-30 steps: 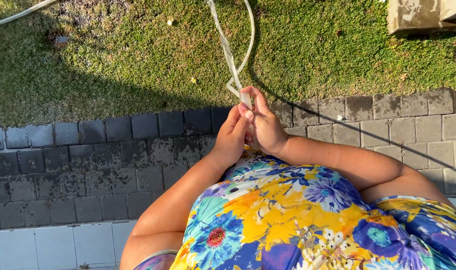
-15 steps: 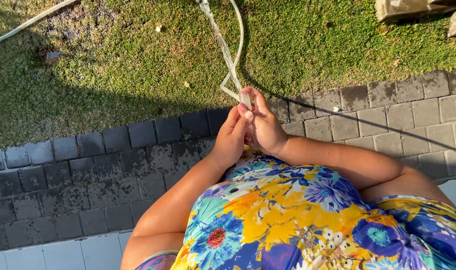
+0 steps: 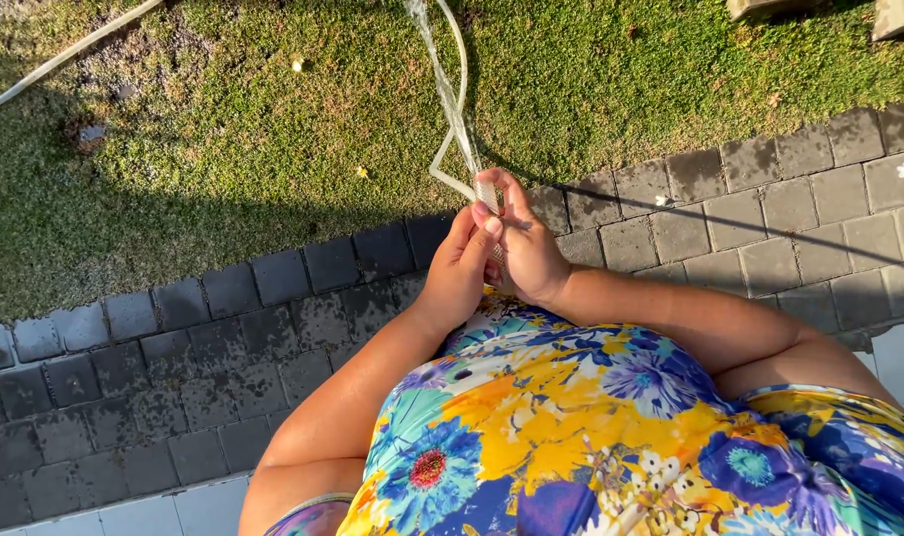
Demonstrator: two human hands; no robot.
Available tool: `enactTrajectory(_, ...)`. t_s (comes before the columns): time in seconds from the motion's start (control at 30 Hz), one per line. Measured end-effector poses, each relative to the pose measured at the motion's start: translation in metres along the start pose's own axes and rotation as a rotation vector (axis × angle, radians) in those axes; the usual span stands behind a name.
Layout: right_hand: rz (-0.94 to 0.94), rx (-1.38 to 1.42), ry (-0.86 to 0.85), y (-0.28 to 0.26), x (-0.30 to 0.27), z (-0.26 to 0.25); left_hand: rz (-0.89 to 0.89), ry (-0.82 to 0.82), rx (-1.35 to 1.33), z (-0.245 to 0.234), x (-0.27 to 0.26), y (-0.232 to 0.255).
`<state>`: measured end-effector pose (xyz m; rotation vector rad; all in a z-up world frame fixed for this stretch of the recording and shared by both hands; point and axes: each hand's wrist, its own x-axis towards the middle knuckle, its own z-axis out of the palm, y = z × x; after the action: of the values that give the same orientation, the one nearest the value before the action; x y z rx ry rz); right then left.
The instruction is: Holding and adjusting a garden hose while water flows out onto the grass.
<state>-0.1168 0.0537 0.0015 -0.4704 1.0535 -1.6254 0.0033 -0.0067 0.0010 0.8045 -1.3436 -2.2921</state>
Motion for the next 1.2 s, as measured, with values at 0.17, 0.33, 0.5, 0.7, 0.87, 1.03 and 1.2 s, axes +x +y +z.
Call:
enactTrajectory(0.17,0.063,0.016,-0.018,-0.011,0.000,0.016,0.016,0.030,-0.007,-0.002,-0.004,0.004)
enactTrajectory(0.33,0.125,0.009,-0.029,-0.015,0.002,0.025,0.025,0.080,-0.007,-0.004,-0.008,0.004)
enactTrajectory(0.5,0.148,-0.019,-0.067,-0.021,0.002,0.033,-0.002,0.116,-0.021,-0.005,-0.012,0.005)
enactTrajectory(0.7,0.143,-0.009,-0.092,-0.019,0.002,0.035,-0.004,0.127,-0.001,-0.007,-0.014,0.007)
enactTrajectory(0.87,0.121,0.030,-0.085,-0.016,0.000,0.034,-0.005,0.108,-0.001,-0.007,-0.014,0.007)
enactTrajectory(1.03,0.127,0.018,-0.037,-0.018,-0.002,0.038,-0.002,0.085,0.008,-0.008,-0.014,0.009)
enactTrajectory(1.2,0.072,0.008,-0.033,-0.008,-0.001,0.030,-0.016,0.081,0.023,-0.007,-0.014,0.013)
